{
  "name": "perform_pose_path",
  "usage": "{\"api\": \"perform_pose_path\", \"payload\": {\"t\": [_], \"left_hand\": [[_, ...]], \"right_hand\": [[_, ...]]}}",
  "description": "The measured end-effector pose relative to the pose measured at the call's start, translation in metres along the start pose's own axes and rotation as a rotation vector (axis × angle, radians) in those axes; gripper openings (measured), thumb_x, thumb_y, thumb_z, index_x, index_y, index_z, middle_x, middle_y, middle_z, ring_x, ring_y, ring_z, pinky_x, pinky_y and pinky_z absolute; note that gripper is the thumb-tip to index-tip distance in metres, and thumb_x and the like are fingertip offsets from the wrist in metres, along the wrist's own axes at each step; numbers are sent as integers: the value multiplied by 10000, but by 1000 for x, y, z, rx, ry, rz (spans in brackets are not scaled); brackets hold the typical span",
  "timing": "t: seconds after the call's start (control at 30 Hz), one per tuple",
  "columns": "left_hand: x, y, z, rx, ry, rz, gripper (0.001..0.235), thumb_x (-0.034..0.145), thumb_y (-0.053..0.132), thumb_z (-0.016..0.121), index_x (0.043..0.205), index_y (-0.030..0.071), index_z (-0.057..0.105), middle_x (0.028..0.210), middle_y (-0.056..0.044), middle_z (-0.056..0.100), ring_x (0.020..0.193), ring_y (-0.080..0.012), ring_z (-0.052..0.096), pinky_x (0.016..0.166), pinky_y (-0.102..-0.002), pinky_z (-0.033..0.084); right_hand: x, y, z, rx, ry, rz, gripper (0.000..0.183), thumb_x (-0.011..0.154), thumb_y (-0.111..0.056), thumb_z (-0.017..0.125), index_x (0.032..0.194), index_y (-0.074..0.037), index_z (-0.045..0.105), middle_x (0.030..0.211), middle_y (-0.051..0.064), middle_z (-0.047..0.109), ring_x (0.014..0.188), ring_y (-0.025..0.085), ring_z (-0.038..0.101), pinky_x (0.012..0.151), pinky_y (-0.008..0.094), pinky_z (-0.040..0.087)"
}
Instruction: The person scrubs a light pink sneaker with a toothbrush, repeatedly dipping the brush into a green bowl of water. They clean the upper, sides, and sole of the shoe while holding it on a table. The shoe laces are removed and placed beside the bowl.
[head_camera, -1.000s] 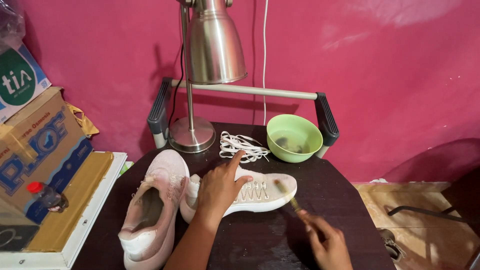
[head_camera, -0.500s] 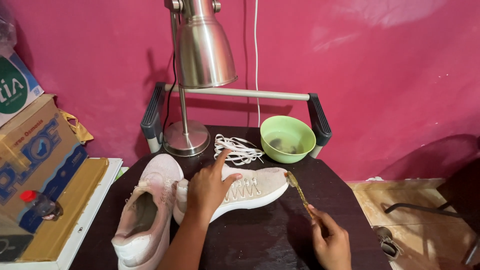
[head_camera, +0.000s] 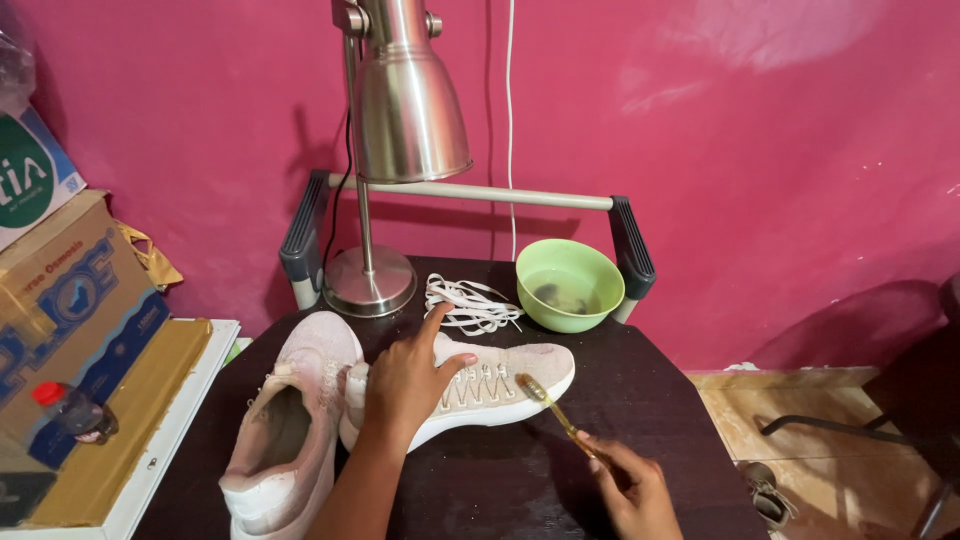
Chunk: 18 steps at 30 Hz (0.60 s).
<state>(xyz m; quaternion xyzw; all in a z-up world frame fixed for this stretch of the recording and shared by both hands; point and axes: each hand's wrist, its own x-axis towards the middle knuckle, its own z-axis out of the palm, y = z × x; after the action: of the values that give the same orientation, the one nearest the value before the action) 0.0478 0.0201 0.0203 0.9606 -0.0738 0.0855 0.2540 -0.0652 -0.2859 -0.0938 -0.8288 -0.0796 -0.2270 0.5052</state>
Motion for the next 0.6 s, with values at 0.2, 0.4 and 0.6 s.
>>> {"api": "perform_pose_path", "payload": {"t": [0.2,0.4,0.6], "left_hand": [[-3,-2,0,-46,20,4,768,875,578,718,1534,352,395,705,-153,727,708,-386,717,657,-532,559],[-5,-5,6,-34,43,33,812,872,570,737,1556,331,370,769,-150,727,756,-384,713,622,-512,554],[-19,0,4,-46,-26,37,846,902,568,711,1594,298,307,795,-133,742,767,-303,759,645,-466,622]], "right_hand": [[0,7,2,19,-28,13,293,890,-120,686,1147,-70,819,1214,86,832,1163,165,754,1041,301,527],[-1,10,4,-22,-41,0,318,842,-131,716,1130,-113,848,1144,69,874,1100,150,807,967,262,561],[0,15,8,-44,133,25,299,833,-150,723,1093,-162,870,977,5,910,819,16,775,750,151,537]]}}
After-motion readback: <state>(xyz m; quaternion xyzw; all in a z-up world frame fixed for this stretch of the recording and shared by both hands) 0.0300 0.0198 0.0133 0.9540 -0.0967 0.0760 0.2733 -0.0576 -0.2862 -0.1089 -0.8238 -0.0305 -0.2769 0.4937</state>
